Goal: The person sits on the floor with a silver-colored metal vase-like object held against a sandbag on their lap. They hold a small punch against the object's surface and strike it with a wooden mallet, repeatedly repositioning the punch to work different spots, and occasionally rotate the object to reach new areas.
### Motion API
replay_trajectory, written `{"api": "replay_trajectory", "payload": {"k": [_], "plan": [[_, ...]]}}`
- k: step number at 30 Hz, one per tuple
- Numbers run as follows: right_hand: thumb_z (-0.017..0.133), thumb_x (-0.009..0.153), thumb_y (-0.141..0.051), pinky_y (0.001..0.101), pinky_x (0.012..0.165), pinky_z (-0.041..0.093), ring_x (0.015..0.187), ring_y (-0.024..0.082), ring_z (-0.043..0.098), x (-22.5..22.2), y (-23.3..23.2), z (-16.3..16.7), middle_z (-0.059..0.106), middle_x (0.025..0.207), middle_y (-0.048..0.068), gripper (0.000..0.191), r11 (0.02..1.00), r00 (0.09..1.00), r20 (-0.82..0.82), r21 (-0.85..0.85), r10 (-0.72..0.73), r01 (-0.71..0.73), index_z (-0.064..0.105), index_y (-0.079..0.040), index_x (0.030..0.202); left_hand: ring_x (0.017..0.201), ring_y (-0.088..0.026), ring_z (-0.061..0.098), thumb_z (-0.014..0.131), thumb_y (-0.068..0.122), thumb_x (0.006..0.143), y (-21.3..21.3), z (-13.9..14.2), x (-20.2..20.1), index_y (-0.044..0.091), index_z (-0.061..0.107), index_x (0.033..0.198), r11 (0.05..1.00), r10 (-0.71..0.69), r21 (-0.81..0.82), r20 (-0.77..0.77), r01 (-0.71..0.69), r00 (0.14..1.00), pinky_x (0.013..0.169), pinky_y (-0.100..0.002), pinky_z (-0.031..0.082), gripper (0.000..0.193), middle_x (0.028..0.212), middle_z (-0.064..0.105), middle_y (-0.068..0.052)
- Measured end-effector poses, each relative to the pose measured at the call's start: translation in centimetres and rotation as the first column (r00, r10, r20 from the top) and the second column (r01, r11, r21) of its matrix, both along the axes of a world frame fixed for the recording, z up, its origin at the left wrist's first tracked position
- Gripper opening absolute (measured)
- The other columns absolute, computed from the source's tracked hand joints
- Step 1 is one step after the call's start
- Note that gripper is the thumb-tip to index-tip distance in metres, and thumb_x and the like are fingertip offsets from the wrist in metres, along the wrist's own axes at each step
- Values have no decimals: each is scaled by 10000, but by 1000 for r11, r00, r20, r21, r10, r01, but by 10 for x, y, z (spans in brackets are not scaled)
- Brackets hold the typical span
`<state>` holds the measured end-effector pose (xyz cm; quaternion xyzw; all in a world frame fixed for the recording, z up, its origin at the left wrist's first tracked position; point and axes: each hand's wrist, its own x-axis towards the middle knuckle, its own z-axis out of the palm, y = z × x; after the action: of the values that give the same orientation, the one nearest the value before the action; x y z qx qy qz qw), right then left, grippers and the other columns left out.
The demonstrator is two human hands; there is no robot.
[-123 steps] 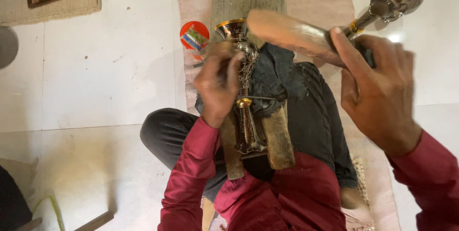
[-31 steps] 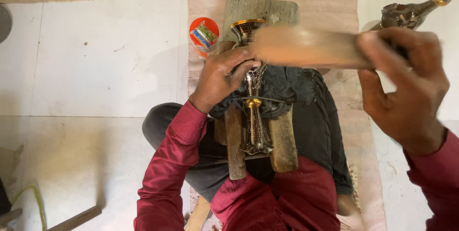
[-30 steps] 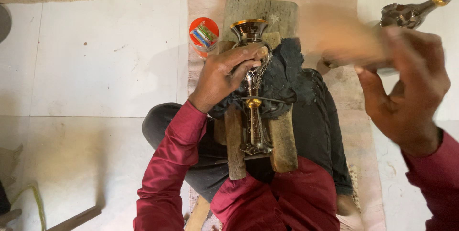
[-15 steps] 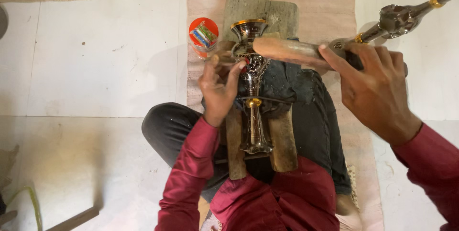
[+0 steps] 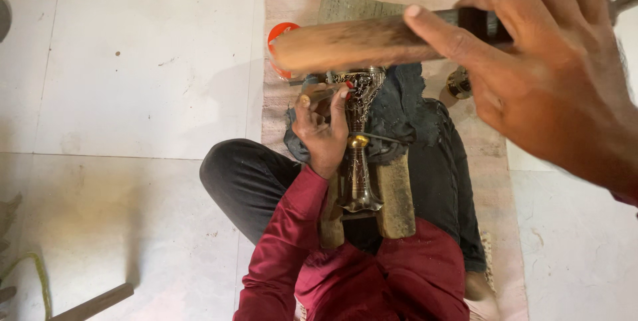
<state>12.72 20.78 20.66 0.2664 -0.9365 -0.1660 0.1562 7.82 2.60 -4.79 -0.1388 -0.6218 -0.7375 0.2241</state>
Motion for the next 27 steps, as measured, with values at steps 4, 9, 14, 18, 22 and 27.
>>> {"api": "replay_trajectory", "payload": {"k": [4, 9, 14, 18, 22, 27], "plan": [[758, 941, -157, 431, 921, 413, 968, 222, 587, -3, -24, 22, 691, 1118, 27, 457, 988, 992, -39, 103, 119, -115, 710, -290, 1375, 860, -115, 706, 757, -50, 966, 1, -2, 3, -30, 607, 1151, 994, 79, -79, 105, -71, 991, 774, -229, 581, 239, 996, 746, -110], [736, 935, -319, 421, 920, 404, 984, 196, 582, -8, -41, 30, 678, 1119, 1, 377, 946, 953, -183, 265, 241, -188, 766, -288, 1309, 1026, -167, 685, 683, -45, 978, 1, -1, 5, -26, 640, 1213, 981, 106, -147, -143, -127, 984, 923, -303, 557, 240, 1104, 708, -173], [716, 936, -350, 411, 905, 389, 978, 183, 580, -5, -48, 31, 677, 1120, -16, 388, 937, 949, -222, 316, 225, -148, 778, -300, 1316, 925, -112, 694, 718, -52, 954, 1, -1, 6, -41, 641, 1194, 991, 113, -78, 13, -112, 993, 856, -281, 577, 252, 1093, 744, -132], [701, 937, -376, 402, 893, 376, 973, 172, 578, -4, -50, 33, 677, 1121, -30, 399, 899, 929, -274, 422, 247, -115, 788, -310, 1321, 915, -131, 727, 745, -20, 952, 4, -5, 4, -55, 615, 1198, 996, 56, 60, 192, -68, 980, 822, -292, 619, 281, 1047, 773, -109], [732, 920, -326, 414, 883, 383, 971, 193, 587, 0, -50, 33, 685, 1103, -8, 406, 939, 949, -220, 308, 227, -153, 776, -306, 1323, 1005, -166, 686, 731, -67, 942, 6, -9, 4, -57, 588, 1237, 993, 115, -17, 8, -114, 993, 895, -302, 574, 327, 1117, 712, -154], [757, 904, -260, 412, 895, 407, 958, 207, 594, 16, -38, 17, 692, 1071, 31, 437, 982, 984, -139, 164, 114, -90, 743, -270, 1340, 972, -139, 714, 705, -47, 966, 6, -8, 4, -64, 554, 1263, 995, 102, 10, 50, -102, 994, 823, -254, 608, 334, 1115, 690, -134]]}}
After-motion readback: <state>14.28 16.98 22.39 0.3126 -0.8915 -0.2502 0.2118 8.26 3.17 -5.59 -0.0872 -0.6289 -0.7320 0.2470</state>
